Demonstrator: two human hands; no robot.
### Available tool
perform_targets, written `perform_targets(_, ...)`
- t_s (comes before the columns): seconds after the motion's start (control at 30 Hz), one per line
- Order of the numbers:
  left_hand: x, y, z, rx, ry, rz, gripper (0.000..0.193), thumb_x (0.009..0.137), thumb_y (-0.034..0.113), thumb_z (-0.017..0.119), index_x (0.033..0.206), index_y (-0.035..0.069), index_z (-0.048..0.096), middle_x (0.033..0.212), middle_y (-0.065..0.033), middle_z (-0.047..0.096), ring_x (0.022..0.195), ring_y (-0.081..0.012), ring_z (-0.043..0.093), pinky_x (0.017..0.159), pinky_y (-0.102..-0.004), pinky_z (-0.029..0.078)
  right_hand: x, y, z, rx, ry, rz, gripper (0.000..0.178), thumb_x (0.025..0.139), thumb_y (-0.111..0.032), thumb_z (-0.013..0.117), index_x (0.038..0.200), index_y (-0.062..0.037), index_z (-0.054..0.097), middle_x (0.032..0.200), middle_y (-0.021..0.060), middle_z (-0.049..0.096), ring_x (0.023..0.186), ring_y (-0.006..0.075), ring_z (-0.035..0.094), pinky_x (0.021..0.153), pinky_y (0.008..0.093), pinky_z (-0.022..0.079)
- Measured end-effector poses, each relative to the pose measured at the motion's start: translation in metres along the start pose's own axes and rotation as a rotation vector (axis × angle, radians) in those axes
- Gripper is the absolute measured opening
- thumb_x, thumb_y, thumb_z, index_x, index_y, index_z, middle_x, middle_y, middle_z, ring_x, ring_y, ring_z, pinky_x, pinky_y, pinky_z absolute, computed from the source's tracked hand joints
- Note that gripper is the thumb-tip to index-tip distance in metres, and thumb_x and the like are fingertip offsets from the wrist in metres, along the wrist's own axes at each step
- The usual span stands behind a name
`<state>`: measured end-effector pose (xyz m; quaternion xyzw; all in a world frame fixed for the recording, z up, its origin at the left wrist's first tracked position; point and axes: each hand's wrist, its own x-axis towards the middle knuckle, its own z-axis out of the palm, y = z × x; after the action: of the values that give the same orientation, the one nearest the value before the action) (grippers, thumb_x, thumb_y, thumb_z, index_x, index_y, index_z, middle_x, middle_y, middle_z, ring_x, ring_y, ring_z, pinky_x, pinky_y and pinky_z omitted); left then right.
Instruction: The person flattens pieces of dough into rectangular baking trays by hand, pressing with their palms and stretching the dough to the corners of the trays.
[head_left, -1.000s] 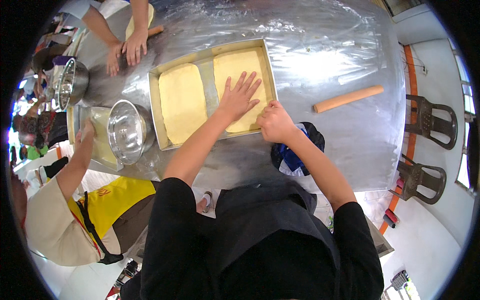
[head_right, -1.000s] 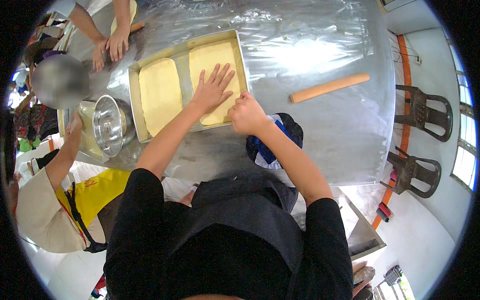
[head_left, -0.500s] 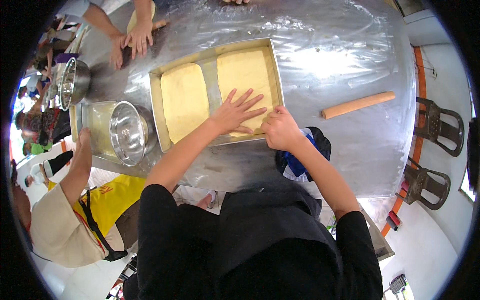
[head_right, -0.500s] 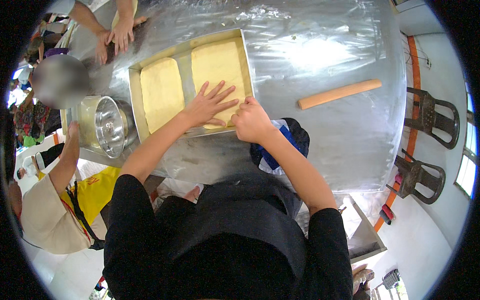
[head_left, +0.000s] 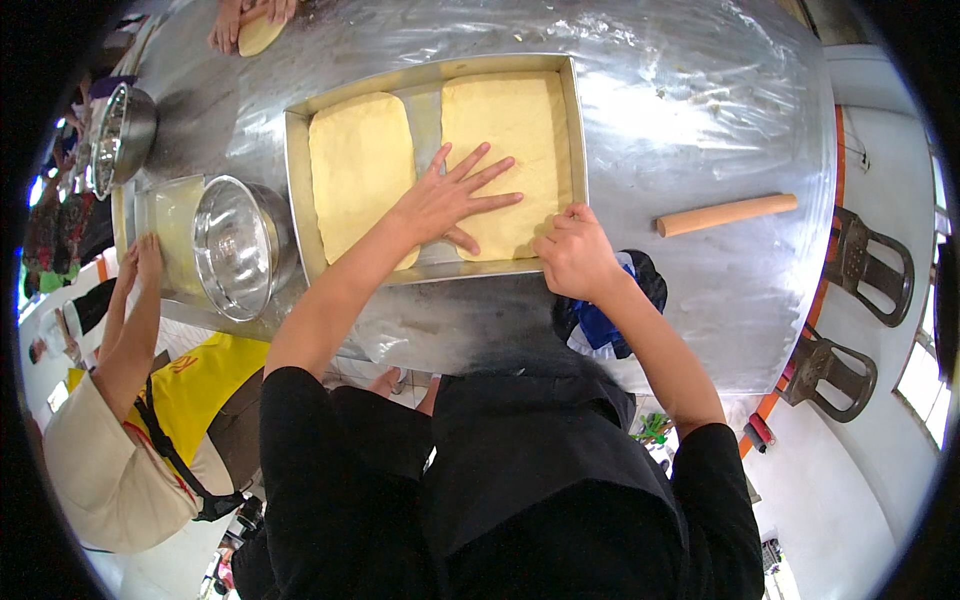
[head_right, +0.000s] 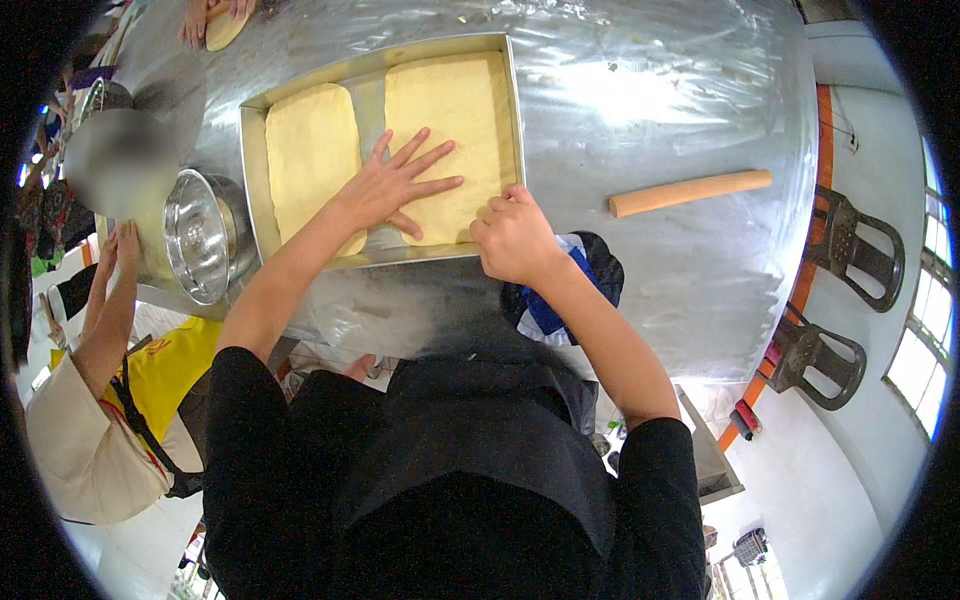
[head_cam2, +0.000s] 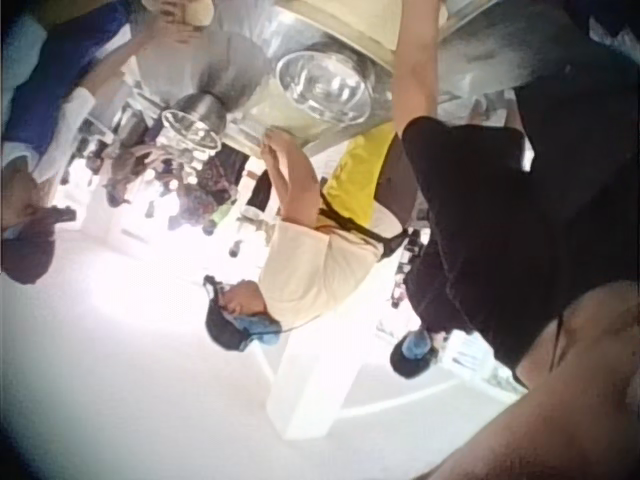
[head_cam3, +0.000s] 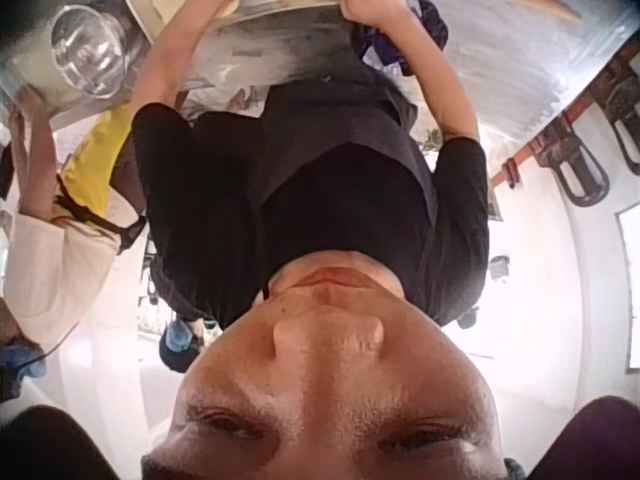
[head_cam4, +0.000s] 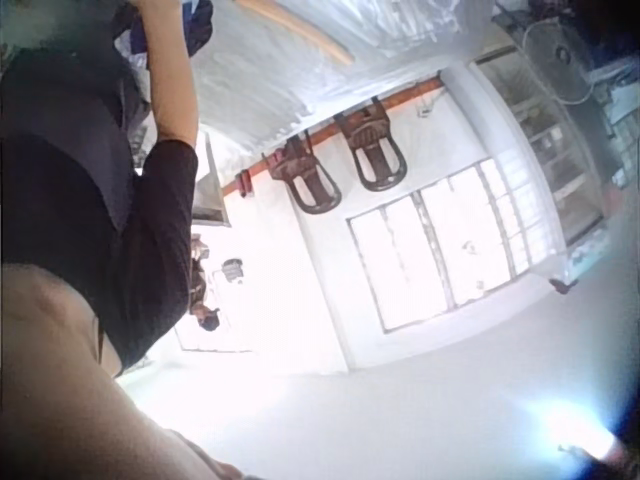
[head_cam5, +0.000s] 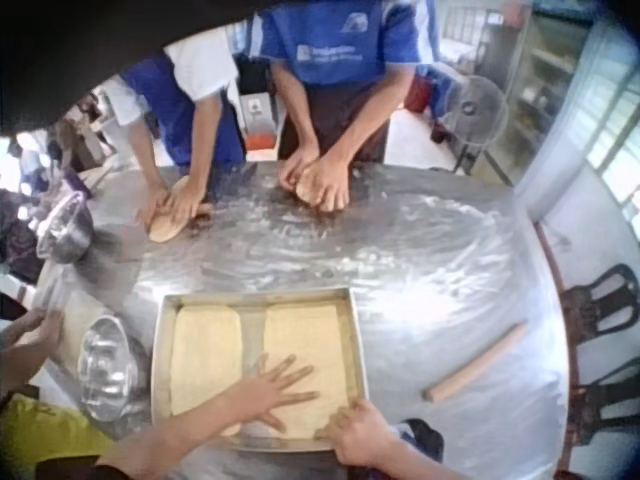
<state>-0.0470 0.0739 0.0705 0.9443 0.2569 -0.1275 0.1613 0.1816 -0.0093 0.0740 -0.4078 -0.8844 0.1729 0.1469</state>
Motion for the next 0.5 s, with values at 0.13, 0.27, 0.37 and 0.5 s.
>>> perform_targets(0.13,0.0000,0.0029,0.0000,-0.018,-0.019,-0.001,0.111,0.046,0.057,0.072,0.143,0.040,0.021,0.154,-0.0019,0.007,0.140,-0.0336,0.009,0.105,-0.0647,0.019,-0.0003,-0.0002,0.0009,0.000,0.009,0.006,0.007,0.060,-0.015,0.059,0.058,-0.0087,0.057,0.060,0.0062,0.056,0.067,0.0225,0.056,0.083,0.0387,0.041)
perform_targets(0.27,0.0007,0.0058,0.0038,0.000,-0.009,-0.006,0.113,0.045,0.056,0.073,0.144,0.039,0.020,0.154,-0.0032,0.006,0.140,-0.0353,0.009,0.105,-0.0645,0.019,0.0001,-0.0012,0.0001,-0.008,0.010,0.015,0.006,0.060,-0.015,0.058,0.058,-0.0091,0.057,0.059,0.0060,0.057,0.066,0.0223,0.056,0.083,0.0380,0.041)
perform_targets(0.37,0.0022,0.0035,0.0017,-0.020,-0.023,0.021,0.116,0.043,0.056,0.074,0.144,0.038,0.020,0.154,-0.0043,0.005,0.140,-0.0363,0.009,0.105,-0.0644,0.020,-0.0023,-0.0009,-0.0003,-0.016,0.015,0.022,0.007,0.060,-0.015,0.057,0.058,-0.0093,0.058,0.059,0.0054,0.057,0.066,0.0220,0.056,0.083,0.0376,0.040)
perform_targets(0.5,0.0031,0.0010,-0.0025,0.002,-0.100,0.034,0.119,0.041,0.053,0.076,0.145,0.037,0.019,0.154,-0.0049,0.005,0.140,-0.0365,0.008,0.105,-0.0642,0.020,-0.0023,-0.0008,-0.0011,-0.005,-0.002,0.008,0.007,0.061,-0.015,0.057,0.058,-0.0093,0.059,0.059,0.0052,0.058,0.067,0.0219,0.057,0.084,0.0372,0.040)
